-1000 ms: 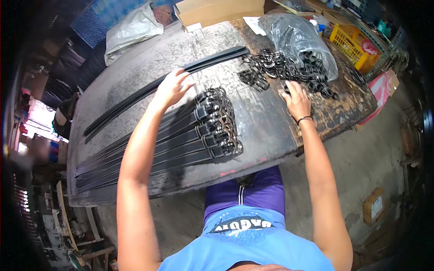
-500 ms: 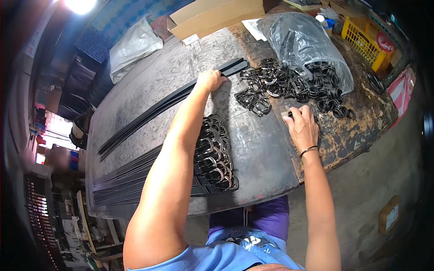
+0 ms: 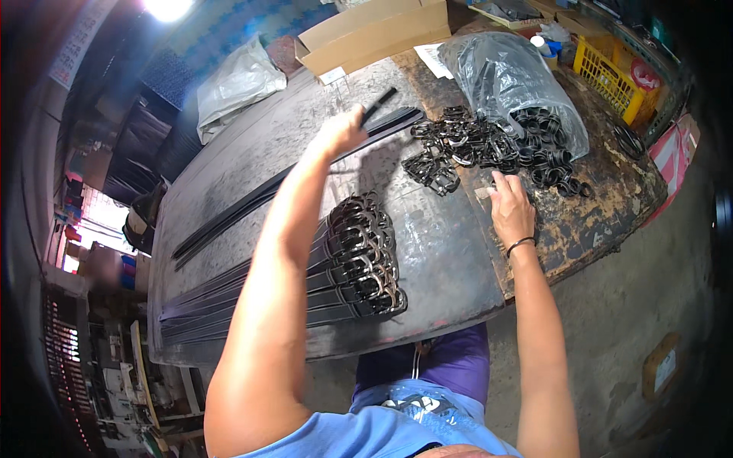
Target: The recorder is seen assembling metal buckles and loops onto black leather belt straps in a workshop setting.
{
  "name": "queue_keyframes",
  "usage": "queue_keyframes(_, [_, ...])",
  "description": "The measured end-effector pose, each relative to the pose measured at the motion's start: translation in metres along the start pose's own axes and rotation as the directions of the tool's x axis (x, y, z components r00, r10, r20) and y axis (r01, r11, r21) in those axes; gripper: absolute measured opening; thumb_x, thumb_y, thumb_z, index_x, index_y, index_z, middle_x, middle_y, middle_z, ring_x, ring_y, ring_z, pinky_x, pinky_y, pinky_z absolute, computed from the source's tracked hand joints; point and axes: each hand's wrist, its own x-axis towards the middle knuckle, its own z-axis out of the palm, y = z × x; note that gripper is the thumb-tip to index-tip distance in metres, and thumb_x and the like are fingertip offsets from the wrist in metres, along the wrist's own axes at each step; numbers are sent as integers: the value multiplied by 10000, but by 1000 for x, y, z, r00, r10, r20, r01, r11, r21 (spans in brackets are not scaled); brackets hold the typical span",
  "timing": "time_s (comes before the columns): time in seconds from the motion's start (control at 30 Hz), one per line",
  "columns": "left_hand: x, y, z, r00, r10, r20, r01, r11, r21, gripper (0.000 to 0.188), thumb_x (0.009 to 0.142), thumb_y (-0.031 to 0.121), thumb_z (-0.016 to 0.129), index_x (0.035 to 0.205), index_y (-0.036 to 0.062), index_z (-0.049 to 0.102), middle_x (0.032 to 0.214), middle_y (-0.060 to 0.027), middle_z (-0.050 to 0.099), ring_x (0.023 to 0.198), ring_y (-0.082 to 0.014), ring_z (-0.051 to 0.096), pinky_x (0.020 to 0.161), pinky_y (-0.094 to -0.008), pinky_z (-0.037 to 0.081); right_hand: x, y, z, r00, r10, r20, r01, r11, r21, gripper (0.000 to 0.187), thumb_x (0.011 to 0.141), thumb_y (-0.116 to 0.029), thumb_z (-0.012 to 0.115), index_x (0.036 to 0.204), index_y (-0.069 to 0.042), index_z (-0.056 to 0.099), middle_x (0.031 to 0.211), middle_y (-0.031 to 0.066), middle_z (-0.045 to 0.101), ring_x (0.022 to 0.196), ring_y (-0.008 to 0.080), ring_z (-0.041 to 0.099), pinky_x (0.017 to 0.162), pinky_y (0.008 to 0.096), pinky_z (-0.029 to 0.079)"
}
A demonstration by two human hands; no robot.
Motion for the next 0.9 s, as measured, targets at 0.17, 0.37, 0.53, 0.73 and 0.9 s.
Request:
queue_keyframes(0.17, [-120,-89,-125,865,-84,-494,-24,978,-207,287,796,130,562,1060,20,573,959,-238,586,867,-406,571,758,-424,468,5,6,9,991,-87,-103,100,987,129,280,861,-106,523,1136,-57,552,1080,115,545,983,325,545,811,404,466])
queue_keyframes(0.37, [-341,-43,-248,640,-438,-631,-390,522,-758,266,936,264,420,886,8,470,673,-35,459,538,-109,419,485,-235,365,11,41,11,967,140,-212,-43,913,407,165,813,-43,557,966,-33,616,1018,102,591,898,219,580,800,325,490])
queue_keyframes(0.53, [-456,41,-141,783,-418,-461,-375,275,-885,307,943,318,475,1053,31,460,654,-84,539,515,-149,521,457,-269,431,-43,-50,-36,960,165,224,-221,-40,974,252,921,-116,514,1166,-62,486,1021,97,598,793,149,610,720,276,548])
queue_keyframes(0.73, [-424,113,-27,800,-599,-23,-44,-20,-999,172,916,155,511,981,31,610,639,31,457,574,-63,441,512,-218,352,-129,-154,-61,804,-273,529,-589,-236,773,298,938,-135,479,1176,44,503,1067,137,596,804,164,626,725,307,554])
queue_keyframes(0.9, [-400,142,-19,941,-329,-82,-114,-79,-990,318,885,199,603,1140,9,578,780,22,573,681,-37,499,607,-193,425,-163,-184,-67,666,-410,623,-712,-101,695,289,934,-140,500,1172,25,492,1003,125,603,806,173,626,713,318,551])
